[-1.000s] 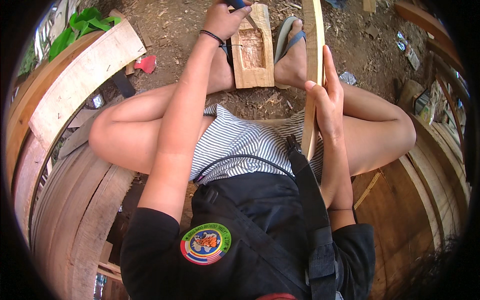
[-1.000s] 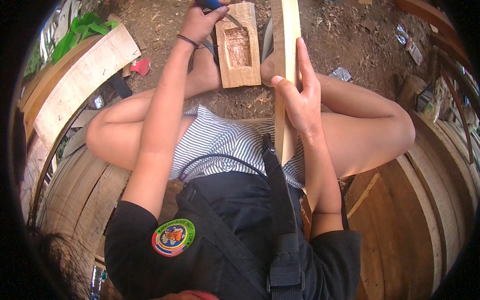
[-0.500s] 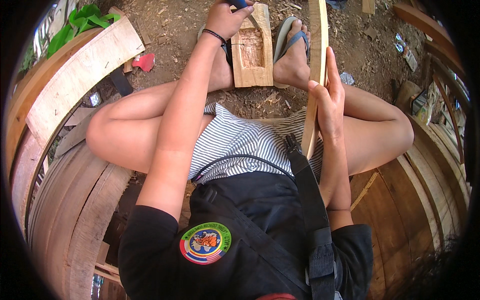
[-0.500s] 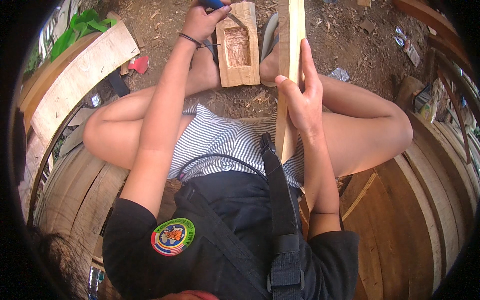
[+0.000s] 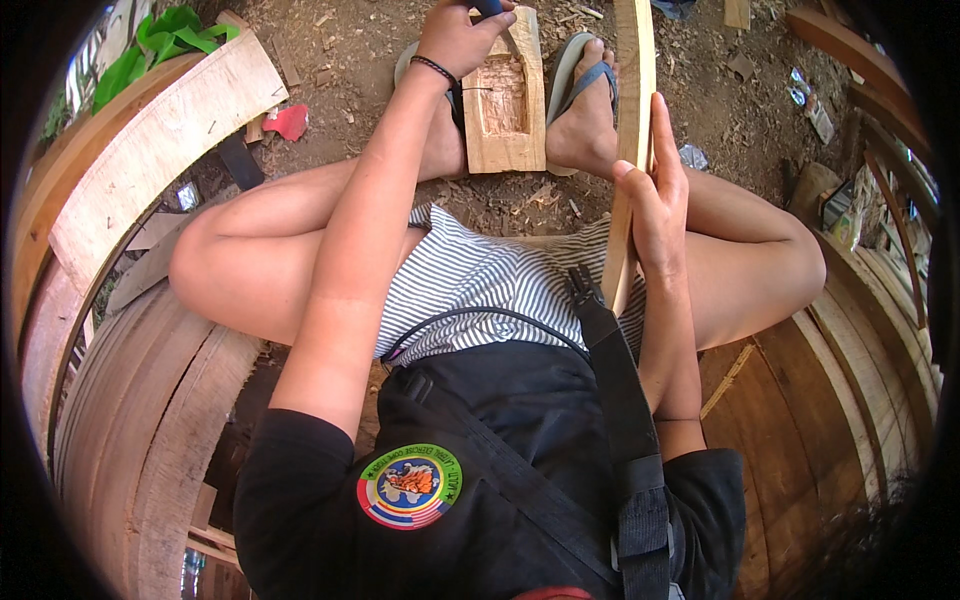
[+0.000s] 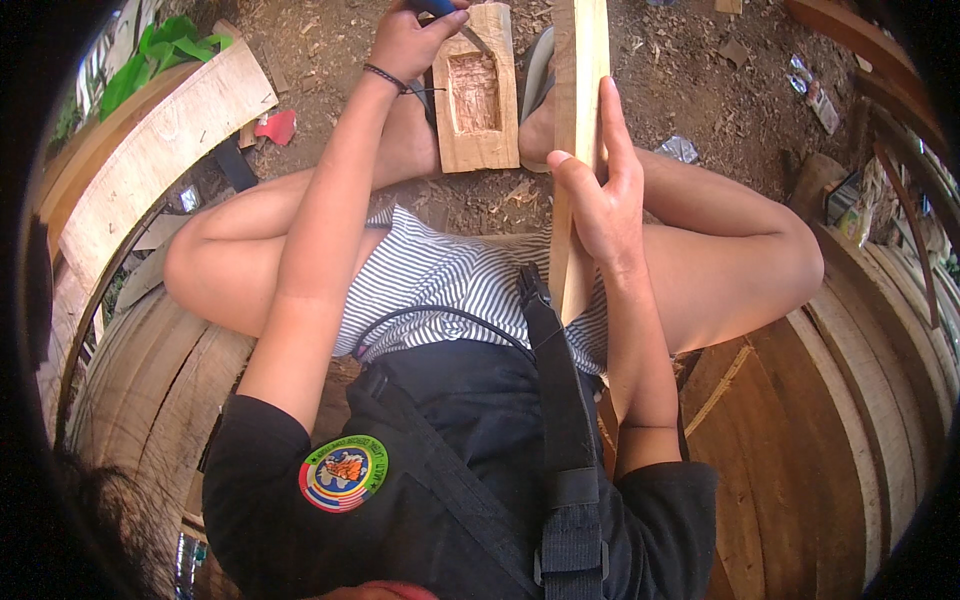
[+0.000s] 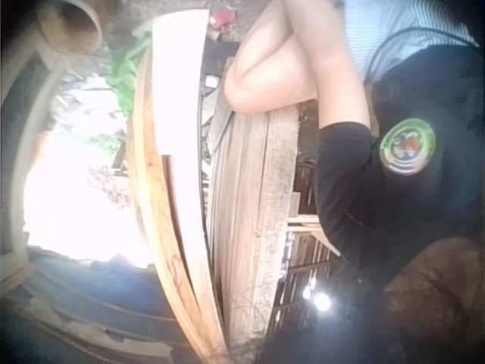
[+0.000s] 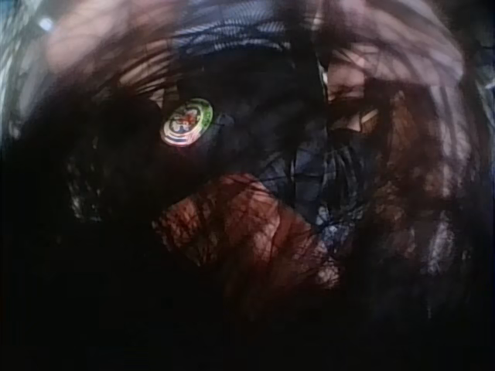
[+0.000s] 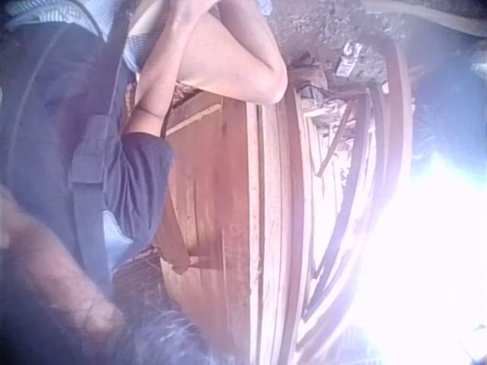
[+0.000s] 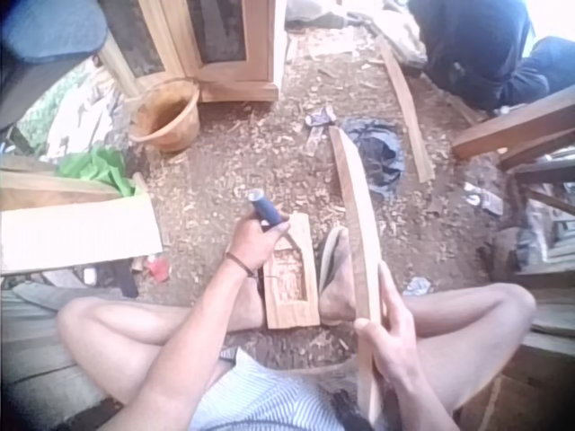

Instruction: The person carves out a recessed area in a block of wood using a chisel and a wooden mallet while holding a curved wooden piece.

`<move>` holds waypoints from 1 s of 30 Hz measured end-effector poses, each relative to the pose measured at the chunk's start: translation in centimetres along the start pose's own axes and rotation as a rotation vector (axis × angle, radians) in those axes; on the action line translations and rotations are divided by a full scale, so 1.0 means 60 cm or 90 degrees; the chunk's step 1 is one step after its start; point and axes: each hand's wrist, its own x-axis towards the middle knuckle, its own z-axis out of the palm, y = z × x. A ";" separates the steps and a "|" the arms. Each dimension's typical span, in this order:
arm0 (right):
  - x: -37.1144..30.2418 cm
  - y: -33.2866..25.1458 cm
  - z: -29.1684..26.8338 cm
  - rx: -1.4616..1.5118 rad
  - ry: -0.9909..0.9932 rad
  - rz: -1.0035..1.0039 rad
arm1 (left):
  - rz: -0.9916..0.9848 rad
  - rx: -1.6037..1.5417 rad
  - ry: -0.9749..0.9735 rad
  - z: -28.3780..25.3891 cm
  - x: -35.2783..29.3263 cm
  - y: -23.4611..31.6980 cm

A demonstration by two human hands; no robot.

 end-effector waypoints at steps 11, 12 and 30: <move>0.010 -0.112 -0.017 -0.050 -0.003 -0.323 | 0.199 0.078 -0.031 0.035 -0.007 0.049; 0.017 -0.120 -0.020 -0.040 0.011 -0.404 | 0.199 0.114 -0.050 0.036 -0.007 0.050; 0.062 -0.059 -0.037 -0.348 -0.095 -0.162 | -0.032 -0.175 -0.011 0.017 0.093 -0.065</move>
